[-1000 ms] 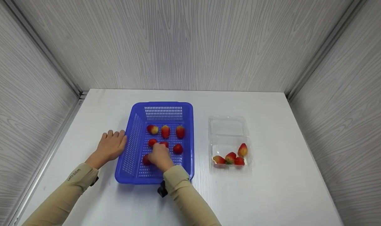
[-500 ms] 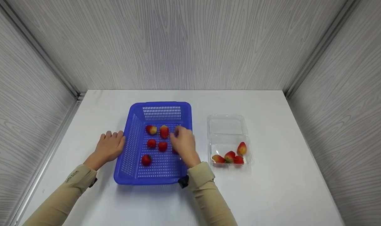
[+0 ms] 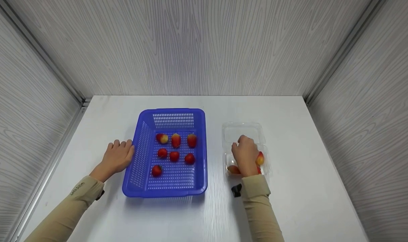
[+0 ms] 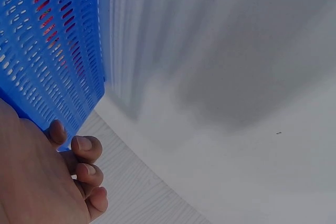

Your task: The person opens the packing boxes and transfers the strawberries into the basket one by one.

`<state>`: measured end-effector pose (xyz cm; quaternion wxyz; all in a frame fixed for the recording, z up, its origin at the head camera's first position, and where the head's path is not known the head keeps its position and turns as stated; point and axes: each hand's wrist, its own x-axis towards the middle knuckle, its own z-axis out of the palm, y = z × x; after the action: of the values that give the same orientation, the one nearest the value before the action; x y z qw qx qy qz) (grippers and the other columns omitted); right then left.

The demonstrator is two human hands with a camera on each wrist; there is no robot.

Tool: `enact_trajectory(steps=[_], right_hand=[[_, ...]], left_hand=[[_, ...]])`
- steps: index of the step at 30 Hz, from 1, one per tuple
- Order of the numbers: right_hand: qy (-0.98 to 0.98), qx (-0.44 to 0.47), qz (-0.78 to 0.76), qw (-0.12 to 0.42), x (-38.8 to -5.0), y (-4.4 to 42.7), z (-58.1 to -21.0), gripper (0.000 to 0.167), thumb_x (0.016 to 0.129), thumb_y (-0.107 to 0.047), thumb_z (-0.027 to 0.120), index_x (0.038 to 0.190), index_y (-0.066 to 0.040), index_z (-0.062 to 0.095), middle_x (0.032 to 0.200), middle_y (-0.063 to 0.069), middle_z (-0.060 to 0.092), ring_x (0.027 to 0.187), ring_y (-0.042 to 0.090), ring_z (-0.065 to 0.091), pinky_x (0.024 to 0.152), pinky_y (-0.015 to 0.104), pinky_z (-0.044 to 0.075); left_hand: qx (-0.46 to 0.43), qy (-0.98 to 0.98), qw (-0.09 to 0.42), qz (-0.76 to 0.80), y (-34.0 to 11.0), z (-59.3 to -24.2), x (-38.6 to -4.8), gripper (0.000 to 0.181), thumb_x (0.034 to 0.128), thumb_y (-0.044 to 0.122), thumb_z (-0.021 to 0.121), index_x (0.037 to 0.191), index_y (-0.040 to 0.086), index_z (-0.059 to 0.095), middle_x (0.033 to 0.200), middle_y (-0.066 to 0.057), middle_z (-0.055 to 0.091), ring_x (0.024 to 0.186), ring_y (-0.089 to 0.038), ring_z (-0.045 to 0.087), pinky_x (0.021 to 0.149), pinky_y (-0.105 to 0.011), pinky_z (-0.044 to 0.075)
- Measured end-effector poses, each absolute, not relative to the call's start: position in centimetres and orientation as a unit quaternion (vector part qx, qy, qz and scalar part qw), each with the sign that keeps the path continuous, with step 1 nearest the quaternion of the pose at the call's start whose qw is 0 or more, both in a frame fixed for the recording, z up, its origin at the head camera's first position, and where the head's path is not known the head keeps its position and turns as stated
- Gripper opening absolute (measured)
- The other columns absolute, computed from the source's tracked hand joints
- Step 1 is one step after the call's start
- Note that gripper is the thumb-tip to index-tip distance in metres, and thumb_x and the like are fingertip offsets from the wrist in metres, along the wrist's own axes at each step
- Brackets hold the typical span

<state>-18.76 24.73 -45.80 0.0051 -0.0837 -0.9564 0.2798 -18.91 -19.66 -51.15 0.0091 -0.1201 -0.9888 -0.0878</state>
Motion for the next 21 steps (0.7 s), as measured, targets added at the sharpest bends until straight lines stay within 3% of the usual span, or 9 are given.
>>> enact_trajectory(steps=[7,16,21], right_hand=[[-0.96,-0.117,0.24,-0.08,-17.4,26.5,-48.8,0.035,0.085,-0.015,0.064,0.108,0.012,0.062,0.108,0.032,0.062,0.088,0.042,0.062,0.078,0.055,0.049],[-0.957,-0.132,0.24,-0.097,-16.8,26.7,-50.0,0.036,0.082,-0.013,0.069,0.105,0.014,0.063,0.102,0.029,0.063,0.086,0.036,0.058,0.079,0.05,0.049],[-0.952,-0.128,0.259,-0.099,-16.9,26.9,-50.6,0.028,0.08,-0.009,0.068,0.099,0.012,0.063,0.094,0.026,0.064,0.082,0.034,0.059,0.073,0.047,0.051]], left_hand=[[-0.118,-0.988,0.01,-0.098,-19.6,-51.2,-18.8,0.033,0.1037,0.027,0.034,0.106,-0.001,0.052,0.087,-0.02,0.054,0.086,-0.039,0.046,0.079,-0.052,0.033],[-0.116,-0.988,0.006,-0.105,-19.6,-50.9,-18.7,0.034,0.1039,0.027,0.033,0.108,-0.001,0.051,0.089,-0.021,0.054,0.086,-0.039,0.045,0.08,-0.052,0.033],[-0.114,-0.987,0.006,-0.113,-19.6,-50.7,-18.8,0.033,0.1042,0.027,0.033,0.107,0.0,0.051,0.087,-0.02,0.052,0.086,-0.039,0.044,0.08,-0.052,0.032]])
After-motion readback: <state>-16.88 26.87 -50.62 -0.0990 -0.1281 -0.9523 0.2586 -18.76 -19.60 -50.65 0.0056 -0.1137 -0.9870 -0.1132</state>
